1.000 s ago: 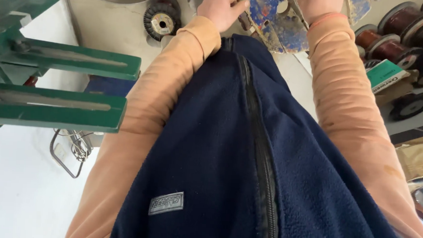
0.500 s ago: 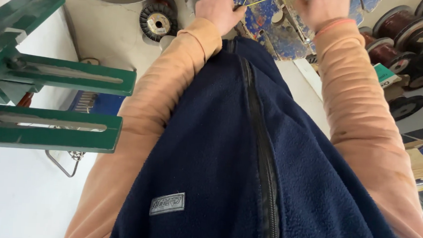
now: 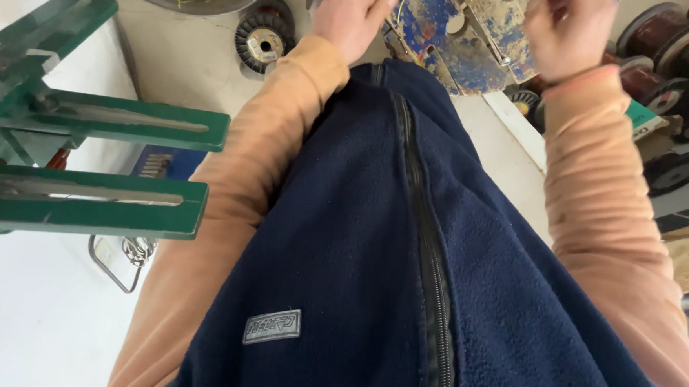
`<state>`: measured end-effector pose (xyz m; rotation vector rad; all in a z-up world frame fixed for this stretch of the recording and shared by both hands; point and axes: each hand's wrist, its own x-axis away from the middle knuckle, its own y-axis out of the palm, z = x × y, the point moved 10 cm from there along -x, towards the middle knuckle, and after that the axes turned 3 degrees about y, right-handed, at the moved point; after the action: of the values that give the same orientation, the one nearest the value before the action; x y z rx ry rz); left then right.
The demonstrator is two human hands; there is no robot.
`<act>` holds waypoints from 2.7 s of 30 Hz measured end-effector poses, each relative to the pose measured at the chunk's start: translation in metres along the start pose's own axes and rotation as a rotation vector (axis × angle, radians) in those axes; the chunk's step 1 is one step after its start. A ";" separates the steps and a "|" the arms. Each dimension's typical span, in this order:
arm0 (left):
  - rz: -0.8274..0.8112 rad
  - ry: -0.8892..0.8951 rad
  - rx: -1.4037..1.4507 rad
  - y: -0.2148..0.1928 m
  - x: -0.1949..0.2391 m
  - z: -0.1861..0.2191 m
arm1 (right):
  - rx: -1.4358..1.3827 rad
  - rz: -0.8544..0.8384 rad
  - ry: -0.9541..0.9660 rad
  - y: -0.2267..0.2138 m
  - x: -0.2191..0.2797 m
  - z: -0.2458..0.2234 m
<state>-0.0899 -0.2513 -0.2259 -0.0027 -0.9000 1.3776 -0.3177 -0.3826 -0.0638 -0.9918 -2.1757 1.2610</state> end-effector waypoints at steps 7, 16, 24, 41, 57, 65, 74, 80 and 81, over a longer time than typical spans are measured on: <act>0.381 0.762 0.386 -0.137 0.111 0.142 | -0.142 -0.261 -0.168 0.015 -0.009 -0.137; 0.033 0.309 0.607 -0.094 0.136 0.054 | -0.098 -0.200 -0.459 0.033 -0.019 -0.229; 0.201 0.325 0.795 -0.122 0.174 0.020 | -0.915 -0.457 0.235 0.104 -0.006 -0.193; 0.373 0.327 0.650 -0.145 0.179 0.026 | -1.035 -0.505 0.238 0.106 -0.009 -0.223; 0.374 0.241 0.645 -0.140 0.166 0.023 | -0.985 -0.538 0.214 0.090 -0.033 -0.225; 0.374 0.221 0.594 -0.141 0.162 0.019 | -0.819 -0.539 0.159 0.098 -0.036 -0.232; 0.341 0.258 0.880 -0.134 0.156 0.016 | -1.130 -0.506 0.272 0.087 -0.038 -0.214; 0.325 0.361 0.826 -0.139 0.156 0.030 | -1.166 -0.518 0.245 0.089 -0.029 -0.223; 0.319 0.368 0.834 -0.138 0.156 0.031 | -1.147 -0.500 0.240 0.088 -0.029 -0.222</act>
<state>-0.0036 -0.1703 -0.0521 0.2377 0.0270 1.8902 -0.1183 -0.2513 -0.0323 -0.7692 -2.6447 -0.4113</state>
